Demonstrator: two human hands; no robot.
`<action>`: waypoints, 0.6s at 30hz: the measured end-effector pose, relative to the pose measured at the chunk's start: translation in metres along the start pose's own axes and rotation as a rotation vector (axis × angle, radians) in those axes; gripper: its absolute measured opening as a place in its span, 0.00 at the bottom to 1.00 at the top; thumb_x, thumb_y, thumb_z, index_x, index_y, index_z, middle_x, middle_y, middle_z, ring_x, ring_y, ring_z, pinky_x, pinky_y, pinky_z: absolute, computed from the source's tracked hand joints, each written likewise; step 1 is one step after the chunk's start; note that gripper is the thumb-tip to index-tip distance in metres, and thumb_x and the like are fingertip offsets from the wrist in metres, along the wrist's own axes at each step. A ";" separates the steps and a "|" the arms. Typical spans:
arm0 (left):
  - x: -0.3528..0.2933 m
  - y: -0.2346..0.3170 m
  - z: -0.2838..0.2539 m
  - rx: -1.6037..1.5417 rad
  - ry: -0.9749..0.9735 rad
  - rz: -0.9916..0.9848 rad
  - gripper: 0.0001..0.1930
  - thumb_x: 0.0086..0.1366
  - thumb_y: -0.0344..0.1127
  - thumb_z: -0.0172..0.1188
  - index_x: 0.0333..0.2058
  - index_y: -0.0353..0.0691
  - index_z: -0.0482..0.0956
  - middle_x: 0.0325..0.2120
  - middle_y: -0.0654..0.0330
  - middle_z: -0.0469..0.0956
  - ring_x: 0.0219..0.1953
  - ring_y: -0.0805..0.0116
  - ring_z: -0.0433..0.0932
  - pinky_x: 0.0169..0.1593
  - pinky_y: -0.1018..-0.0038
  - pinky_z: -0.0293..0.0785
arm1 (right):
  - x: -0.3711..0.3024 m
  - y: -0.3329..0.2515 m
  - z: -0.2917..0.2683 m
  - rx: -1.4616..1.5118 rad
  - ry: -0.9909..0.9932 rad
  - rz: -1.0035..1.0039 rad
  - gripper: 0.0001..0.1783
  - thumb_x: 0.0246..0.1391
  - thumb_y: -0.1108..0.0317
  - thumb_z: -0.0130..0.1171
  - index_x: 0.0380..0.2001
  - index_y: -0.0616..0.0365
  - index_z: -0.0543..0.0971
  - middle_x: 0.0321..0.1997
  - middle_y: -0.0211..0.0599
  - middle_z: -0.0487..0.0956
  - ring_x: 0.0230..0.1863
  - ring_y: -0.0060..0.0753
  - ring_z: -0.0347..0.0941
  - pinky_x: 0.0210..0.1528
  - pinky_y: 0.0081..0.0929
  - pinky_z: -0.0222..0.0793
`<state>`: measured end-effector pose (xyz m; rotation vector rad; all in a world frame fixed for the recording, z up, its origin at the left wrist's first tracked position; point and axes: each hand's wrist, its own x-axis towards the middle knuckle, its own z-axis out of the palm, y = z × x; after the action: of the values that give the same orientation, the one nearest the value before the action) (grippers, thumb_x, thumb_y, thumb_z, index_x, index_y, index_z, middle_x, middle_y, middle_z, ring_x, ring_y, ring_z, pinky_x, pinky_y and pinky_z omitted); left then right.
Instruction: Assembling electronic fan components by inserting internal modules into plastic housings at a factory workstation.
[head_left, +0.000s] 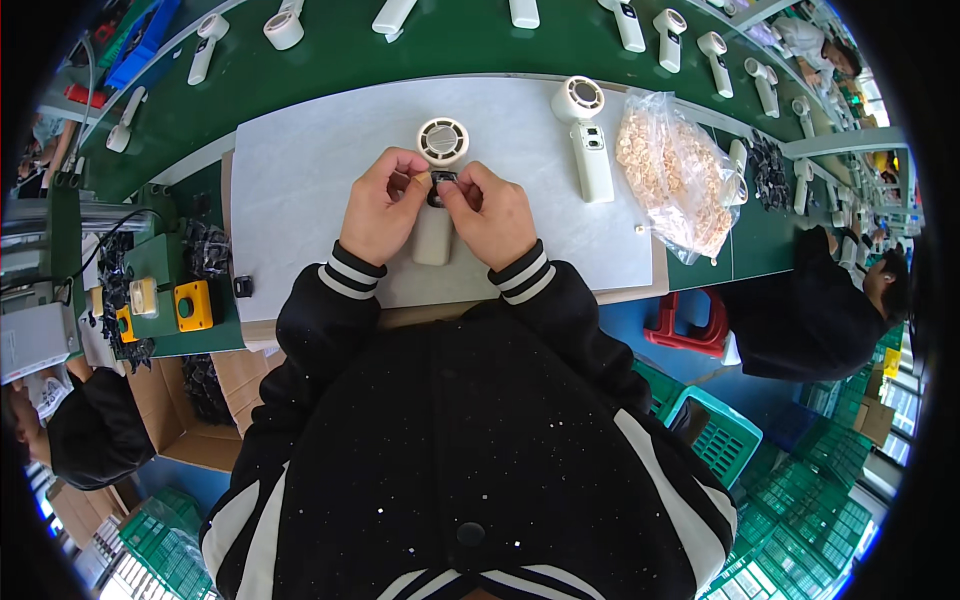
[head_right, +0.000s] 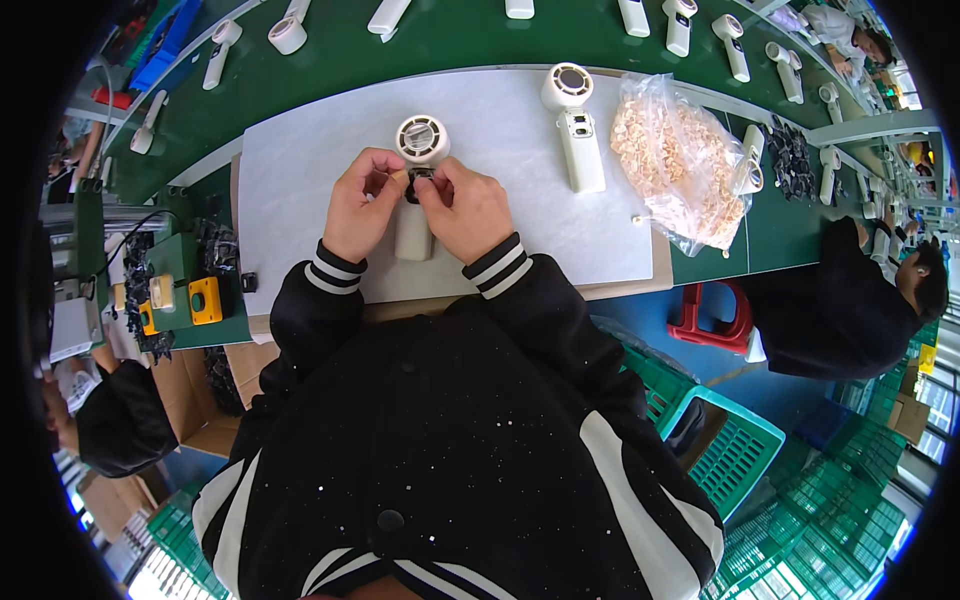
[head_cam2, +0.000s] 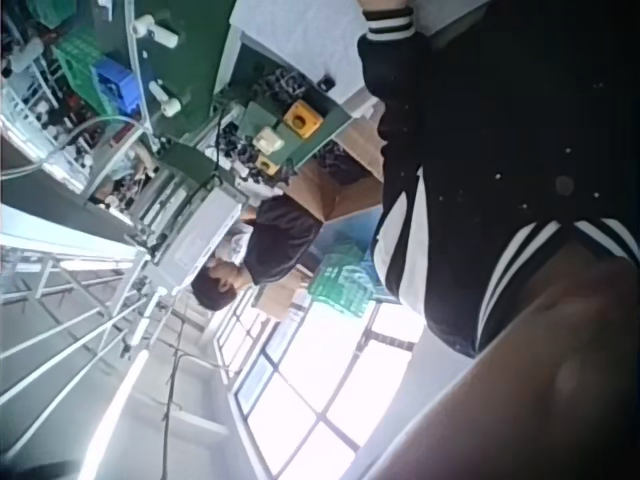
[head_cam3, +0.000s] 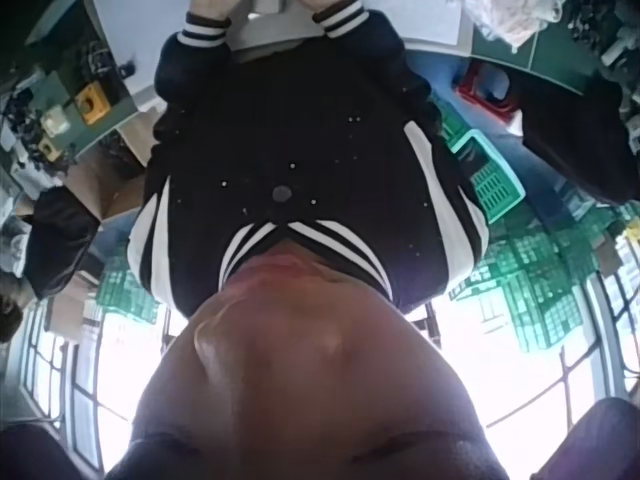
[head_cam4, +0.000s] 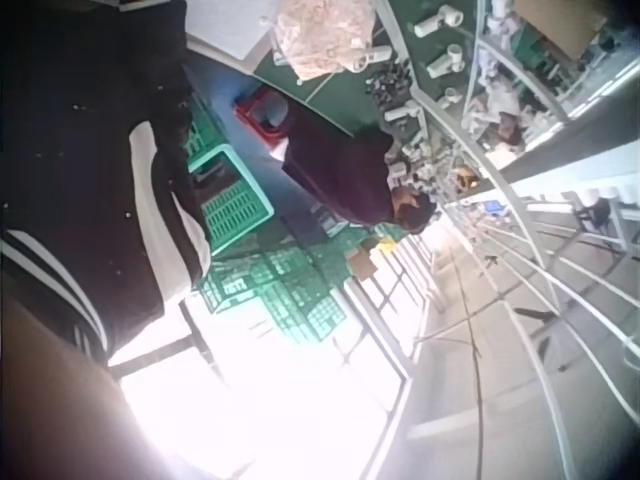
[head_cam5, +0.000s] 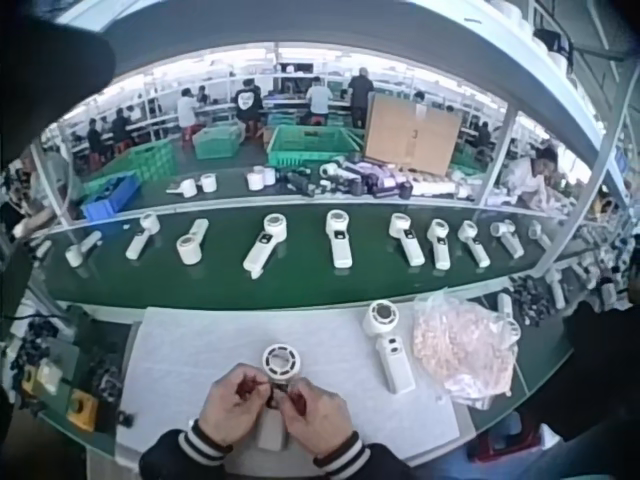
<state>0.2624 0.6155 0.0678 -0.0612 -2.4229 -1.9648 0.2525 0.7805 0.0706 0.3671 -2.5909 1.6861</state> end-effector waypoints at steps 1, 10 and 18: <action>0.000 -0.001 0.000 0.036 0.023 0.006 0.06 0.64 0.26 0.57 0.40 0.37 0.73 0.32 0.69 0.75 0.30 0.83 0.70 0.36 0.83 0.67 | 0.001 -0.002 0.000 -0.081 0.010 -0.030 0.14 0.54 0.65 0.63 0.22 0.62 0.72 0.14 0.35 0.72 0.15 0.29 0.68 0.20 0.27 0.63; 0.000 -0.002 -0.008 0.409 -0.053 0.097 0.15 0.67 0.34 0.53 0.50 0.34 0.73 0.36 0.51 0.78 0.35 0.59 0.76 0.41 0.70 0.72 | 0.004 -0.002 -0.003 -0.307 -0.047 0.054 0.15 0.57 0.56 0.57 0.33 0.58 0.72 0.18 0.45 0.77 0.21 0.50 0.75 0.26 0.44 0.70; -0.003 -0.008 0.010 0.124 -0.159 0.083 0.17 0.71 0.33 0.49 0.55 0.32 0.67 0.42 0.52 0.76 0.45 0.62 0.75 0.51 0.71 0.69 | -0.006 0.018 0.000 0.000 -0.119 0.004 0.16 0.61 0.68 0.49 0.51 0.61 0.65 0.40 0.55 0.75 0.41 0.60 0.73 0.42 0.46 0.68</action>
<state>0.2656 0.6236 0.0579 -0.3223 -2.5870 -1.8364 0.2543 0.7880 0.0536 0.4767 -2.6756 1.7160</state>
